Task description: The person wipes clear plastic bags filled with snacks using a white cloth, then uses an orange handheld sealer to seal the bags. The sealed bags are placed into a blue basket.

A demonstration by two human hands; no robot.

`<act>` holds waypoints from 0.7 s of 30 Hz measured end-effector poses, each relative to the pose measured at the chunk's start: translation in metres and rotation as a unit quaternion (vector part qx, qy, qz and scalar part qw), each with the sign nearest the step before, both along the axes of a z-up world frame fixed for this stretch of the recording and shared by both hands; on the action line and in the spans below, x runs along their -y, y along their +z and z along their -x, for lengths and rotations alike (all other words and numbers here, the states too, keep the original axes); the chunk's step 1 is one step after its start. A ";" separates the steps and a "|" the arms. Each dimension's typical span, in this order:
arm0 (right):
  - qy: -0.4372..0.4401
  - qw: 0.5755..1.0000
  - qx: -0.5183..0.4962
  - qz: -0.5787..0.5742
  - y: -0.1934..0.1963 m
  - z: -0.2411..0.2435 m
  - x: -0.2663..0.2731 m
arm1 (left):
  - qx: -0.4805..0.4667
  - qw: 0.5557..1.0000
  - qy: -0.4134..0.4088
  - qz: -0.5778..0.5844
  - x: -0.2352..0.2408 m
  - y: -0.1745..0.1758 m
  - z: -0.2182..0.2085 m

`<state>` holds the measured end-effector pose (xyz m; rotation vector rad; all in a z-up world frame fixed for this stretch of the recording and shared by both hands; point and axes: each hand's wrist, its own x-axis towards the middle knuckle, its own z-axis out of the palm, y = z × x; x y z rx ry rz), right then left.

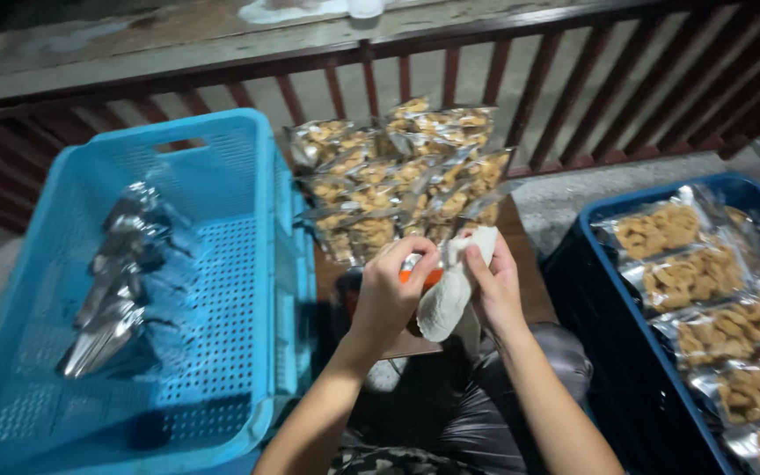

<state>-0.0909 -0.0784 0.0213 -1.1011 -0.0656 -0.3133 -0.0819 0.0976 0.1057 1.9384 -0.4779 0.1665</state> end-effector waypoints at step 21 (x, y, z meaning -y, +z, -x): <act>0.402 0.802 0.026 0.441 0.059 -0.014 -0.042 | 0.148 0.986 0.023 -0.075 -0.169 0.089 0.034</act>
